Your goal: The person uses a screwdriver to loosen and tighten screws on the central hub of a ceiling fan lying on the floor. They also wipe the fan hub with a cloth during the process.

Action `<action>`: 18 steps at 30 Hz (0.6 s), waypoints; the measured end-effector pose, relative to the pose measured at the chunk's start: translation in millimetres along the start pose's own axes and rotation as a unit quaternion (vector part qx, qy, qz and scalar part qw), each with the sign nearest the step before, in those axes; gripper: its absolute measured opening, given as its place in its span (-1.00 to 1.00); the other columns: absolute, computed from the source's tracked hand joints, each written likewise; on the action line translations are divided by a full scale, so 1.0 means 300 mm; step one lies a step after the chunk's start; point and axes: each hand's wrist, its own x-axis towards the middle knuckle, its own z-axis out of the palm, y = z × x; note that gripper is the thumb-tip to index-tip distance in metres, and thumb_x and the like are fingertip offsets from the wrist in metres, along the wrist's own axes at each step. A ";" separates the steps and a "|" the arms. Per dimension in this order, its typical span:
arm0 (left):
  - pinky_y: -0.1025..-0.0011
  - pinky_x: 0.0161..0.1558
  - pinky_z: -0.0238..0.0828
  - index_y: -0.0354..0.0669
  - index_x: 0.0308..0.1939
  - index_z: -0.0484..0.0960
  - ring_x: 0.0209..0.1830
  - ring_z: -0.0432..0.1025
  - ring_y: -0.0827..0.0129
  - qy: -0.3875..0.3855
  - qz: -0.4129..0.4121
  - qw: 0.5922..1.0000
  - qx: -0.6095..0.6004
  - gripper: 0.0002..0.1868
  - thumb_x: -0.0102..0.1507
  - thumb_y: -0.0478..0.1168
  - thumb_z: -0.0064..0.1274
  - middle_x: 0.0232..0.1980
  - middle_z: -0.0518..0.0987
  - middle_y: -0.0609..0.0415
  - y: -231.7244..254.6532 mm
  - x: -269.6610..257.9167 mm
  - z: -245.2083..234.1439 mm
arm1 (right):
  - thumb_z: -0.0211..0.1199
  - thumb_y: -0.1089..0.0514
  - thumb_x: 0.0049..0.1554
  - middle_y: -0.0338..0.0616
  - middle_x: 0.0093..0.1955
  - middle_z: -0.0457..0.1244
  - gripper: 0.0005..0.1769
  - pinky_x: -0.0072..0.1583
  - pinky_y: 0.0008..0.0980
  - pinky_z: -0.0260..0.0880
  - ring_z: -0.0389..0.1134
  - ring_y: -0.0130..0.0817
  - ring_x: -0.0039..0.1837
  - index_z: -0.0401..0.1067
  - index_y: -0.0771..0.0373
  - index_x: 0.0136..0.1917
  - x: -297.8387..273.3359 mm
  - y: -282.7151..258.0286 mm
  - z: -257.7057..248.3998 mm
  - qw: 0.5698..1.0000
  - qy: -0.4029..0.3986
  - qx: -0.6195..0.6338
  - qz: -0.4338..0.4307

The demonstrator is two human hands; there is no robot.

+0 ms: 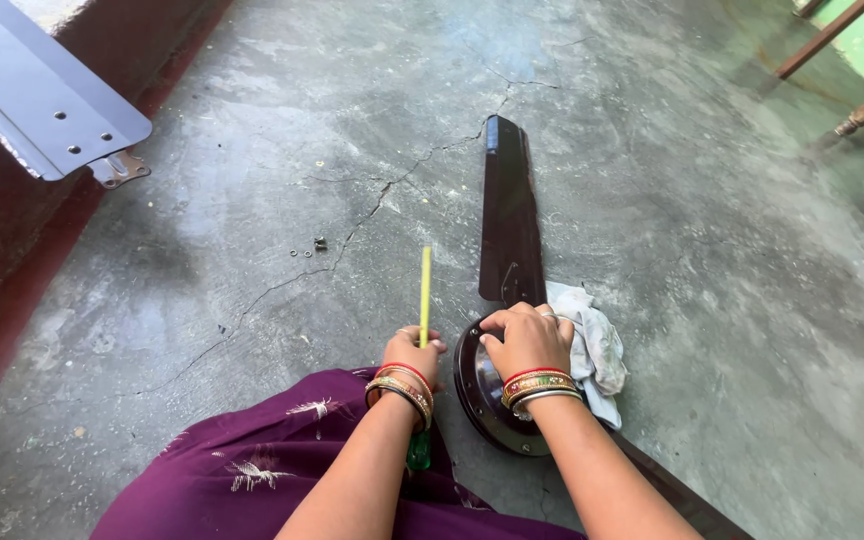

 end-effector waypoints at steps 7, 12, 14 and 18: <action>0.45 -0.48 0.62 -0.10 0.11 0.62 -0.21 0.59 0.41 -0.093 -0.006 0.996 0.006 -0.68 0.27 -0.26 0.14 0.00 0.67 0.09 0.012 0.005 0.017 | 0.42 -0.18 0.00 -0.40 -0.11 0.41 -0.80 0.25 -0.19 0.03 0.30 -0.31 0.17 0.68 -0.10 -0.19 0.030 -0.014 0.022 0.998 -0.047 -0.039 -0.012; 0.46 -0.48 0.62 -0.12 0.12 0.59 -0.13 0.60 0.45 -0.109 -0.001 0.994 -0.021 -0.63 0.22 -0.31 0.19 0.01 0.69 0.16 0.006 0.016 0.029 | 0.42 -0.16 0.00 -0.39 -0.12 0.41 -0.81 0.27 -0.22 0.03 0.33 -0.33 0.13 0.67 -0.09 -0.24 0.052 -0.018 0.030 0.997 -0.057 -0.051 -0.016; 0.46 -0.48 0.61 -0.12 0.12 0.59 -0.14 0.60 0.44 -0.111 0.000 0.994 -0.015 -0.63 0.22 -0.30 0.19 0.02 0.69 0.15 0.002 0.020 0.029 | 0.42 -0.14 0.01 -0.39 -0.13 0.42 -0.83 0.29 -0.21 0.03 0.33 -0.34 0.12 0.66 -0.08 -0.25 0.058 -0.015 0.037 0.996 -0.060 -0.054 -0.022; 0.45 -0.47 0.62 -0.12 0.13 0.58 -0.12 0.60 0.44 -0.109 0.007 0.994 -0.016 -0.63 0.22 -0.32 0.19 0.02 0.68 0.14 -0.003 0.019 0.030 | 0.43 -0.07 -0.01 -0.37 -0.13 0.42 -0.88 0.31 -0.16 0.03 0.34 -0.33 0.12 0.65 -0.06 -0.25 0.061 0.001 0.050 0.997 -0.038 -0.046 -0.057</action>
